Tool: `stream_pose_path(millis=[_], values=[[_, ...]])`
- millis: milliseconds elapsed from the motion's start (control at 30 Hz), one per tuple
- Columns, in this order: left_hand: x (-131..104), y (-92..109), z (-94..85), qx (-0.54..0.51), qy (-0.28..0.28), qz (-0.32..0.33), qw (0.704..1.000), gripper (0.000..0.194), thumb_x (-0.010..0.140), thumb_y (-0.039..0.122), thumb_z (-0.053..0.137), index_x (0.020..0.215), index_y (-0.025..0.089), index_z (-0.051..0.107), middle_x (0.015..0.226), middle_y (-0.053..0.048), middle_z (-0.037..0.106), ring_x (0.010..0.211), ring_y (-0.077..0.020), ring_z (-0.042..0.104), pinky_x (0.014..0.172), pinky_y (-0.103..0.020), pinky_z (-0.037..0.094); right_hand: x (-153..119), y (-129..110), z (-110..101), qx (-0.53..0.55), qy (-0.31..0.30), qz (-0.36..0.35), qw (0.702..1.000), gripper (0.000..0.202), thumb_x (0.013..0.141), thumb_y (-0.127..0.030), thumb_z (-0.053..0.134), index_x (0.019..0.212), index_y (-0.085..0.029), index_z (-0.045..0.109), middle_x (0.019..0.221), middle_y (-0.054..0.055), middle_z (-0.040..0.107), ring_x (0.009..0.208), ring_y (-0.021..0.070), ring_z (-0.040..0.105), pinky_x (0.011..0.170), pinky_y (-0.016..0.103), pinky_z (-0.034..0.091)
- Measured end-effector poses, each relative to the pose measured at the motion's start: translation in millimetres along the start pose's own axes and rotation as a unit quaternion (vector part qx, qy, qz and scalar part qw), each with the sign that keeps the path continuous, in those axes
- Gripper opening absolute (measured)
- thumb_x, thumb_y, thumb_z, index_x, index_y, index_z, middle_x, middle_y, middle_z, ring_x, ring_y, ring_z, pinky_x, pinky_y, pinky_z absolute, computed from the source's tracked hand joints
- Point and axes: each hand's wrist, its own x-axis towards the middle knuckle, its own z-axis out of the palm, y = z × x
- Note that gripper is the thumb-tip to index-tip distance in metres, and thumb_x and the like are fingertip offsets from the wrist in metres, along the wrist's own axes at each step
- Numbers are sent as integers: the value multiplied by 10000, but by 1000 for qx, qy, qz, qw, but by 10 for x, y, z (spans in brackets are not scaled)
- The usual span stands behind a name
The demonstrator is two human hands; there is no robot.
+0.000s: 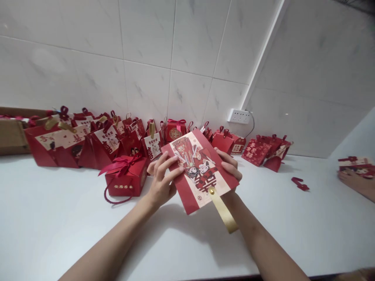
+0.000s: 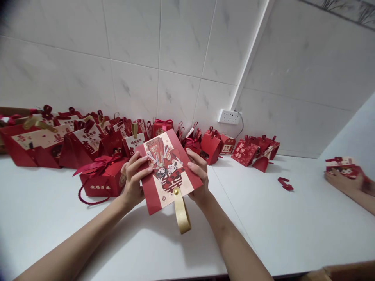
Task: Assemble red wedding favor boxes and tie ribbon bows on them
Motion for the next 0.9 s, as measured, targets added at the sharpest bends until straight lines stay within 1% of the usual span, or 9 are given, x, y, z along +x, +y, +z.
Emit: stream_pose_path(millis=[133, 233, 267, 333, 433, 567, 667, 767, 900], values=[[30, -6, -26, -2, 10, -9, 1000, 340, 817, 151, 548, 1139, 233, 479, 1212, -116, 558, 1290, -254, 400, 944, -371, 324, 14, -50, 5, -27, 25, 7, 999, 344, 861, -343, 533, 1200, -342, 474, 1244, 51, 521, 1135, 245, 532, 886, 469, 483], [93, -18, -81, -58, -50, -62, 995, 264, 836, 330, 507, 1039, 167, 553, 989, -111, 658, 981, -263, 596, 839, -378, 394, 116, -117, -26, -69, 21, 158, 985, 121, 808, -343, 604, 879, -247, 583, 882, 27, 597, 851, 207, 597, 750, 373, 496], [115, -16, -99, -95, -87, -92, 987, 279, 853, 383, 459, 931, 149, 588, 838, -87, 670, 809, -231, 618, 751, -350, 423, 164, -147, -37, -54, -2, 253, 966, 137, 800, -346, 607, 766, -218, 572, 750, 9, 576, 725, 181, 580, 670, 328, 486], [149, 11, -120, -189, -171, -151, 955, 433, 890, 443, 348, 667, 147, 572, 547, -23, 577, 509, -145, 522, 530, -269, 392, 270, -229, -64, 33, -47, 445, 894, 228, 795, -365, 589, 656, -190, 545, 601, -12, 539, 557, 141, 515, 547, 270, 439], [164, 119, -100, -325, -224, -175, 902, 583, 901, 523, 272, 483, 160, 458, 400, 11, 445, 362, -87, 378, 386, -228, 278, 411, -449, -148, 154, -33, 582, 798, 206, 745, -369, 616, 684, -175, 582, 605, -7, 596, 524, 134, 523, 518, 245, 431], [115, 264, -28, -414, -188, -131, 881, 609, 887, 584, 220, 549, 176, 520, 425, -9, 512, 378, -112, 439, 408, -240, 347, 519, -954, -357, 181, 35, 610, 771, 197, 734, -352, 645, 666, -180, 577, 594, -7, 592, 508, 133, 529, 499, 236, 431], [59, 265, 21, -374, -233, -119, 890, 517, 893, 495, 277, 544, 201, 520, 414, -10, 513, 400, -134, 459, 447, -264, 383, 578, -1358, -507, 182, 75, 607, 770, 193, 752, -366, 630, 677, -203, 560, 546, -20, 532, 461, 127, 491, 452, 236, 403], [19, 222, 62, -283, -309, -141, 897, 448, 847, 416, 369, 449, 214, 405, 384, 6, 421, 384, -120, 373, 425, -261, 314, 641, -1651, -618, 137, 83, 586, 795, 248, 744, -388, 641, 632, -212, 508, 523, -30, 450, 433, 111, 424, 403, 222, 341], [11, 205, 57, -210, -347, -184, 895, 431, 834, 335, 393, 426, 206, 340, 386, 27, 348, 389, -97, 315, 444, -251, 247, 717, -1890, -739, 46, 75, 531, 843, 305, 759, -367, 637, 587, -206, 444, 510, -41, 350, 440, 99, 357, 388, 212, 286]])
